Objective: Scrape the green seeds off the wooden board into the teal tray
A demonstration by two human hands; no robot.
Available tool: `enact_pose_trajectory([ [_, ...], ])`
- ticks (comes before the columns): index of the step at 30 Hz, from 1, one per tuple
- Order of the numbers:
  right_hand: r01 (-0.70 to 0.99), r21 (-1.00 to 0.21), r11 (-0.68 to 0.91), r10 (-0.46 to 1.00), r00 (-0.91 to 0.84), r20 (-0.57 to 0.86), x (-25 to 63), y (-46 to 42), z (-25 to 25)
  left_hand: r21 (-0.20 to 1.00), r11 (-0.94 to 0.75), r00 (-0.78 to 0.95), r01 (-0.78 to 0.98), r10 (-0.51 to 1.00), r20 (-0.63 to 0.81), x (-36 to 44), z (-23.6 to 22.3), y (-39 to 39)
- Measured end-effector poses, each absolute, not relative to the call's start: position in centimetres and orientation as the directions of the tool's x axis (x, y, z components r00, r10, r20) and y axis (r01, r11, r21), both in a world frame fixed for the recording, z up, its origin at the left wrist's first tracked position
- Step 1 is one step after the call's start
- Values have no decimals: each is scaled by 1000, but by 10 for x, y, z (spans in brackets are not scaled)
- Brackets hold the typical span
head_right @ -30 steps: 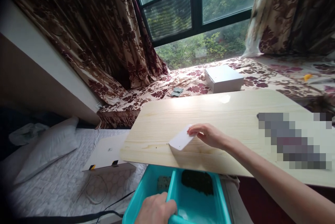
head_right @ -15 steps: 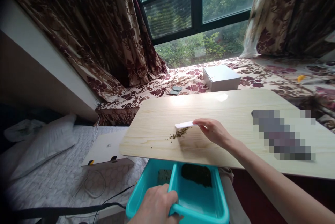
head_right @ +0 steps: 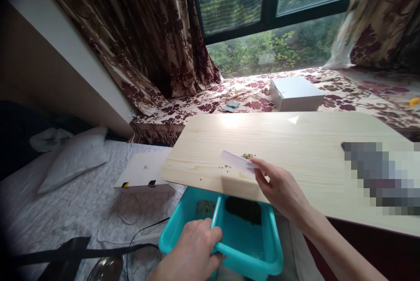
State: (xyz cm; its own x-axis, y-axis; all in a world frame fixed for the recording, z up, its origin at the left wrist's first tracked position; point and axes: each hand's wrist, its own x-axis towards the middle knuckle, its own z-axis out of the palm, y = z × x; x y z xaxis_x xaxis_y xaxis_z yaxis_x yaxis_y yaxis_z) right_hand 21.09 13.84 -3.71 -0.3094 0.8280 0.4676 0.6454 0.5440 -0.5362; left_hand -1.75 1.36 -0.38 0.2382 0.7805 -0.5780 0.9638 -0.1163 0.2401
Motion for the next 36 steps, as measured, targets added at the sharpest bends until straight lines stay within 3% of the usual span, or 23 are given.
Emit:
enact_pose_trajectory([
  [16,693,-434,575,808,-399,434,179,152,-38,152,22,58,988,863,-502,-73,-16,-3],
  [23,616,-457,642,765,-478,432,150,141,-35,106,79,-16,991,864,-503,-92,-11,-7],
  [29,454,-560,692,710,-569,416,146,111,-27,119,87,-14,989,860,-510,-90,-10,-10],
  [32,488,-587,646,758,-500,420,171,101,-25,136,69,13,988,851,-526,-79,-9,-9],
  [36,684,-533,497,838,-221,499,222,103,-33,162,20,74,987,830,-553,-60,-9,-5],
])
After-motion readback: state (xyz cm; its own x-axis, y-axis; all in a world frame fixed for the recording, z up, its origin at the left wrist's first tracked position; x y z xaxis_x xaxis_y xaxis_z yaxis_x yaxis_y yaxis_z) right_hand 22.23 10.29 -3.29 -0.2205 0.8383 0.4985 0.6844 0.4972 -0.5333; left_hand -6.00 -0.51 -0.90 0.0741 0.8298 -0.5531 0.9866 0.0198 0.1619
